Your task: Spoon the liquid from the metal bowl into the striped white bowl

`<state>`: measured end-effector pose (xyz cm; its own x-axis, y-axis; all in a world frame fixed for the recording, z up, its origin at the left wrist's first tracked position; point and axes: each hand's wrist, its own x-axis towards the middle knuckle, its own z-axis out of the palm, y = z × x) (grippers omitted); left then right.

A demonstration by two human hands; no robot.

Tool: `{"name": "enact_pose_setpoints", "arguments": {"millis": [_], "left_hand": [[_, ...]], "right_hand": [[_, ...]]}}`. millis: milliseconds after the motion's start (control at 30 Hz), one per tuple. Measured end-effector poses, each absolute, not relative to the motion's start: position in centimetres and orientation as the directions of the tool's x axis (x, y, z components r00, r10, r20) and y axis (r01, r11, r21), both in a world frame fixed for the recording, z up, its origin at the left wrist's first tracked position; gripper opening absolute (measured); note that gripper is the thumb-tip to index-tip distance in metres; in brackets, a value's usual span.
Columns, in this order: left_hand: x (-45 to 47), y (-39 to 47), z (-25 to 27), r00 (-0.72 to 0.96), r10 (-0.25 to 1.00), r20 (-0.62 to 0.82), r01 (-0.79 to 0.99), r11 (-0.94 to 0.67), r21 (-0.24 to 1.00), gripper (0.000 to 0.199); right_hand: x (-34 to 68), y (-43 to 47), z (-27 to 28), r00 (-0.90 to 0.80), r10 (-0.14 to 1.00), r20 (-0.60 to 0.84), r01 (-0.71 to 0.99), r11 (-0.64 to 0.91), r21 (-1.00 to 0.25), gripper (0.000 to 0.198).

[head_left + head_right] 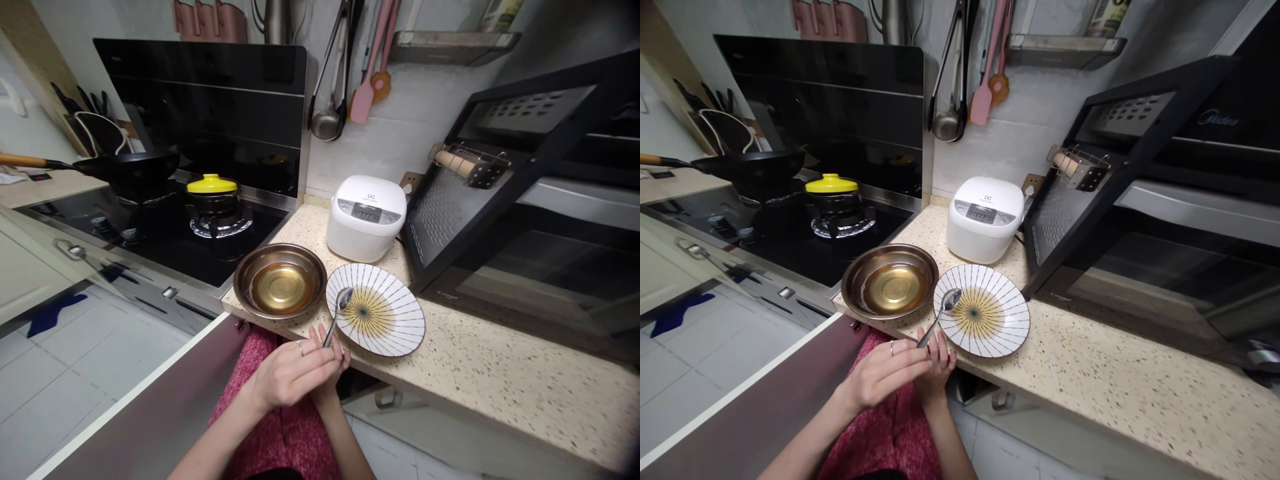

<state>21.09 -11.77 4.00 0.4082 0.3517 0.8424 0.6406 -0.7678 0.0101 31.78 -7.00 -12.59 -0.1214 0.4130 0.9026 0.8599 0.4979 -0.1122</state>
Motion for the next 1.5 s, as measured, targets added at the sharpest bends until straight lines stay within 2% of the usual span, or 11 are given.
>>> {"name": "enact_pose_setpoints", "arguments": {"millis": [100, 200, 367, 533, 900, 1500], "left_hand": [[21.2, -11.8, 3.3, 0.348, 0.356, 0.867, 0.612, -0.787, 0.078, 0.032], [21.3, -12.0, 2.5, 0.22, 0.376, 0.9, 0.587, -0.788, 0.186, 0.031], [21.0, -12.4, 2.0, -0.08, 0.413, 0.907, 0.554, -0.738, 0.385, 0.029], [19.8, -12.7, 2.1, -0.309, 0.416, 0.855, 0.591, -0.62, 0.516, 0.025], [17.4, -13.7, 0.7, -0.349, 0.446, 0.824, 0.658, -0.51, 0.555, 0.018], [17.4, -13.4, 1.0, -0.327, 0.541, 0.775, 0.653, -0.463, 0.599, 0.022]], "right_hand": [[31.9, -6.8, -12.6, -0.137, 0.367, 0.92, 0.892, 0.45, -0.047, 0.036], [32.0, -6.6, -12.7, -0.145, 0.34, 0.929, 0.883, 0.469, -0.034, 0.038], [32.2, -6.4, -12.8, -0.122, 0.384, 0.915, 0.834, 0.539, -0.115, 0.036], [32.3, -6.5, -12.2, -0.13, 0.387, 0.913, 0.825, 0.553, -0.116, 0.034], [32.3, -6.5, -12.3, -0.142, 0.385, 0.912, 0.821, 0.56, -0.109, 0.039], [32.3, -6.6, -12.3, -0.142, 0.403, 0.904, 0.825, 0.553, -0.117, 0.036]]}}
